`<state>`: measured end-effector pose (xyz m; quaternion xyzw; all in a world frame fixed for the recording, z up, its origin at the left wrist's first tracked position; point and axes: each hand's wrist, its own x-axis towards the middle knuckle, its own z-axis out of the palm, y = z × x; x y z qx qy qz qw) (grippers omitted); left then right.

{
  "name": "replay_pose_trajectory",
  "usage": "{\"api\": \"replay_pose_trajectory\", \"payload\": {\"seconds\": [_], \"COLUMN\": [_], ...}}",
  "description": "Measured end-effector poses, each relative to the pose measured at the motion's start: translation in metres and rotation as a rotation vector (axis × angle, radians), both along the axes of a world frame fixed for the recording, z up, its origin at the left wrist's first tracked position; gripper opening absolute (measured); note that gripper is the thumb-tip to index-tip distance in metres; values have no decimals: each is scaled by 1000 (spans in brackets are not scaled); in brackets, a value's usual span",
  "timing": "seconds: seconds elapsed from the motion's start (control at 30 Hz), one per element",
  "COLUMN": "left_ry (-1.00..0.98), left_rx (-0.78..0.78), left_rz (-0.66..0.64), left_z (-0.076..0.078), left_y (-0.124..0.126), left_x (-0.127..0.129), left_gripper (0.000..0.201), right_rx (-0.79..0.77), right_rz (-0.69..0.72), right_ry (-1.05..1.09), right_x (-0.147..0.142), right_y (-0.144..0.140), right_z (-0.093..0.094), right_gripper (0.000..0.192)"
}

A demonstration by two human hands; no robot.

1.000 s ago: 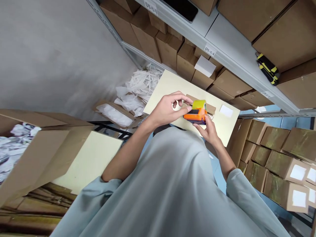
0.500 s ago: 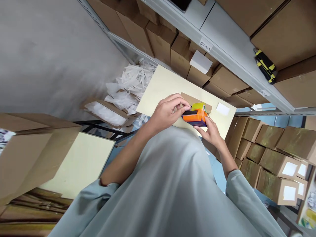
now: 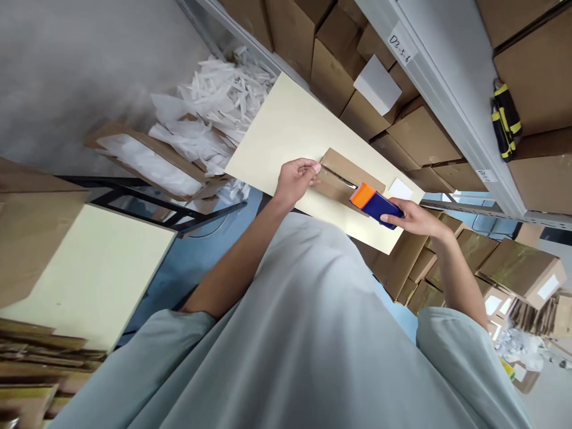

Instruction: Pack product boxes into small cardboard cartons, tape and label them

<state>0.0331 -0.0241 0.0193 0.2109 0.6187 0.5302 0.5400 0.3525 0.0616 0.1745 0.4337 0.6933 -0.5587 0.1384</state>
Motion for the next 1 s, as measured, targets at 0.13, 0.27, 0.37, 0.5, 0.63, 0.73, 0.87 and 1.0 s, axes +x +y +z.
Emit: {"api": "replay_pose_trajectory", "payload": {"seconds": [0.13, 0.27, 0.37, 0.5, 0.63, 0.73, 0.87, 1.0], "left_ry": [-74, 2, 90, -24, -118, -144, -158, -118], "left_rx": [-58, -72, -62, -80, -129, -153, -149, -250], "left_rz": [88, 109, 124, 138, 147, 145, 108, 60], "left_z": [-25, -42, -54, -66, -71, -75, -81, -84], "left_y": [10, 16, 16, 18, 22, 25, 31, 36], "left_x": [12, 14, 14, 12, 6, 0, -5, -3], "left_gripper": [12, 11, 11, 14, 14, 14, 16, 15], "right_rx": [-164, -218, -234, -270, -290, -290, -299, -299], "right_rz": [-20, -19, -14, 11, 24, 37, 30, 0], "right_ry": [8, -21, -29, -15, -37, -37, -26, -50], "right_x": [-12, -17, -20, -28, -38, -42, -44, -45], "right_y": [30, 44, 50, 57, 62, 65, 66, 65], "right_z": [-22, -42, -47, -49, -54, -57, -60, -60], "right_gripper": [63, 65, 66, 68, 66, 62, 59, 61]}}
